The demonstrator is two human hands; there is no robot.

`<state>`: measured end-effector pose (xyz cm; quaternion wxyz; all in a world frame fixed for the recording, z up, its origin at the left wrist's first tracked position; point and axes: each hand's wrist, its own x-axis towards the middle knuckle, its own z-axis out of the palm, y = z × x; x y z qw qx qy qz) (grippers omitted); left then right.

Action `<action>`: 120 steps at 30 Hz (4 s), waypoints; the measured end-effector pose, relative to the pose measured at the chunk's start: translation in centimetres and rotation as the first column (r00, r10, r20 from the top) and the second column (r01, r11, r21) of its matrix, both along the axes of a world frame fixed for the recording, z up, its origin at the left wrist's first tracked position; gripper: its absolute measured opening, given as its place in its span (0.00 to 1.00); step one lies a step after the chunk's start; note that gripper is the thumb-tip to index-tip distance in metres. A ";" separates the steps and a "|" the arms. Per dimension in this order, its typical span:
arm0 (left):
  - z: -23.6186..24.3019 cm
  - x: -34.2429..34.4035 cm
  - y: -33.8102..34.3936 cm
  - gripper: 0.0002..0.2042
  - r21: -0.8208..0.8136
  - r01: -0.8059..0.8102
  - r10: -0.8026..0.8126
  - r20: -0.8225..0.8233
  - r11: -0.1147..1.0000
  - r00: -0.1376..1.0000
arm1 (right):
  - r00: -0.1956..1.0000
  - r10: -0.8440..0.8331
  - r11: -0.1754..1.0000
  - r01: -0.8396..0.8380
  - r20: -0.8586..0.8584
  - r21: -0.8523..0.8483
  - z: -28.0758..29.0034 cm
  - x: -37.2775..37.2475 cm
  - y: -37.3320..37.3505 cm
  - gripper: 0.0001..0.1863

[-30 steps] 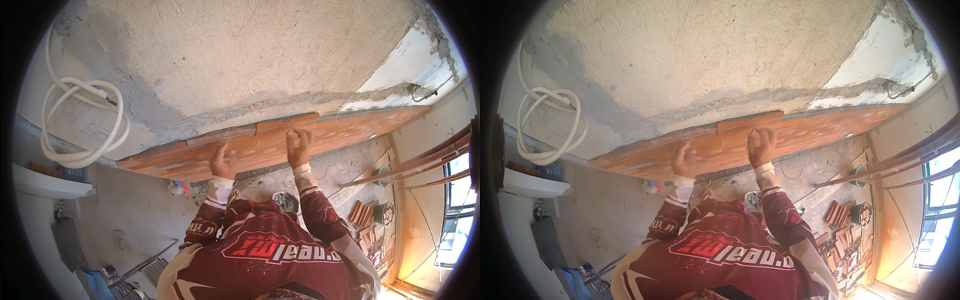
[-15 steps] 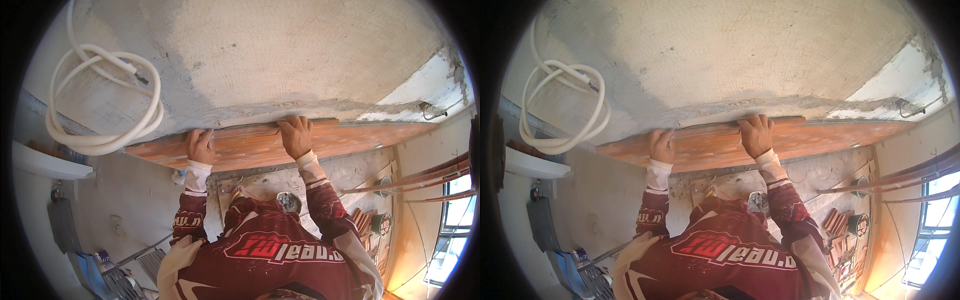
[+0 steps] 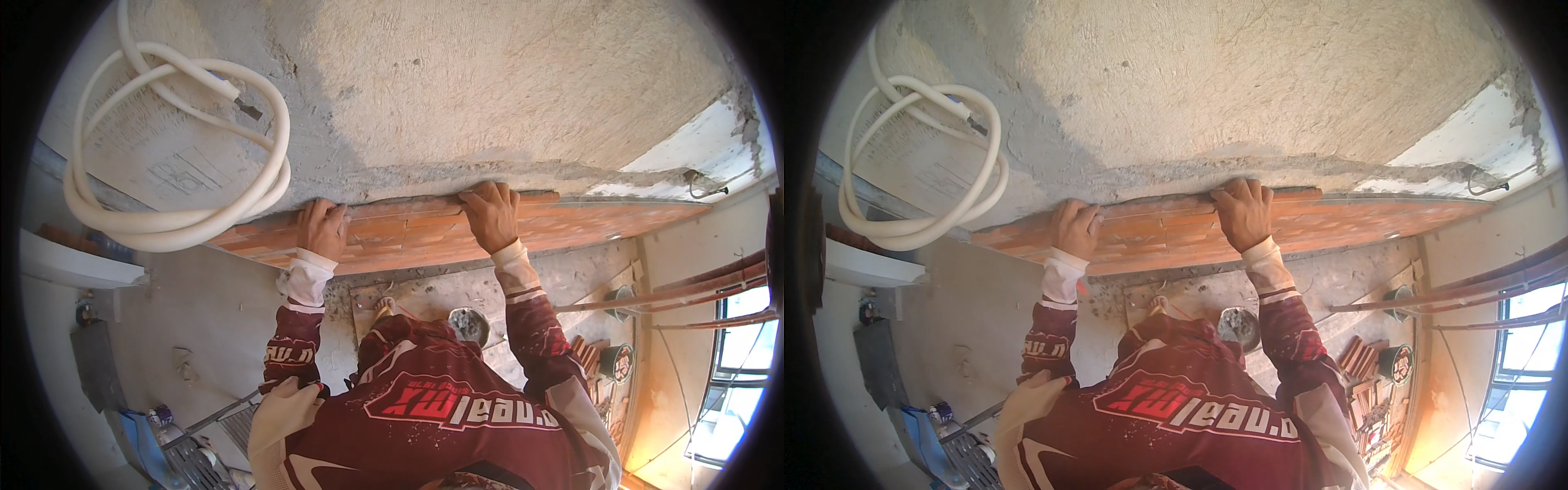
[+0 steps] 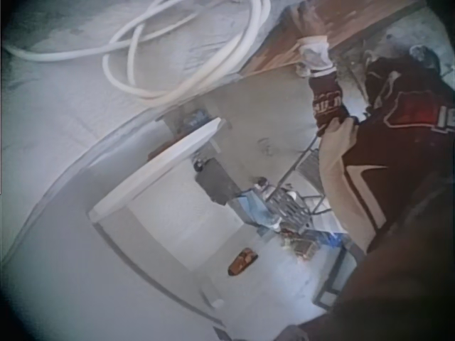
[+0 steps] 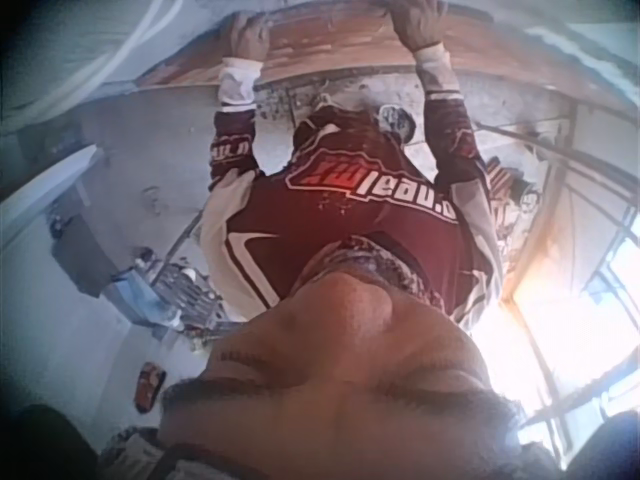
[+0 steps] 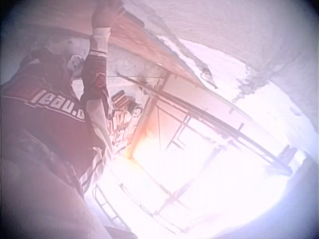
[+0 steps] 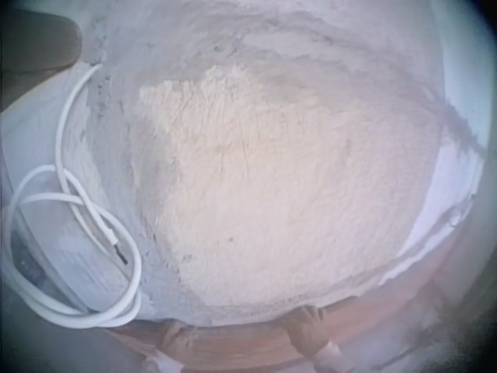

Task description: The person scoops cement from a bucket with a trowel and applies it to the back of a rectangular tile. They then press the tile onto a wall, aligning it with previously placed tiles, and use a white pipe to tap and adjust its position.

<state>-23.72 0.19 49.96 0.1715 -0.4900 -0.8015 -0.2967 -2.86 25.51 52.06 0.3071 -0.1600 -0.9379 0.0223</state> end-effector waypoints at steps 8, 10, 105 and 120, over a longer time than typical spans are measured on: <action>0.3 0.1 -0.5 0.10 -0.021 -0.014 0.013 -0.009 1.000 1.000 | 0.996 -0.078 0.996 0.077 0.030 0.035 -0.8 -0.6 -0.9 0.08; 0.2 0.1 -0.4 0.10 -0.015 -0.015 0.014 -0.012 1.000 1.000 | 0.995 -0.092 0.995 0.090 0.028 0.038 -0.8 -0.7 -1.0 0.08; -1.3 1.6 -0.3 0.14 -0.029 -0.075 0.073 -0.063 0.997 0.995 | 0.888 -0.413 0.877 0.327 -0.203 -0.353 -7.3 7.6 -1.1 0.20; -1.4 1.2 -0.2 0.12 -0.018 -0.077 0.074 -0.115 0.997 0.991 | 0.701 -0.700 0.574 0.439 -0.137 -0.691 -10.5 9.5 7.8 0.40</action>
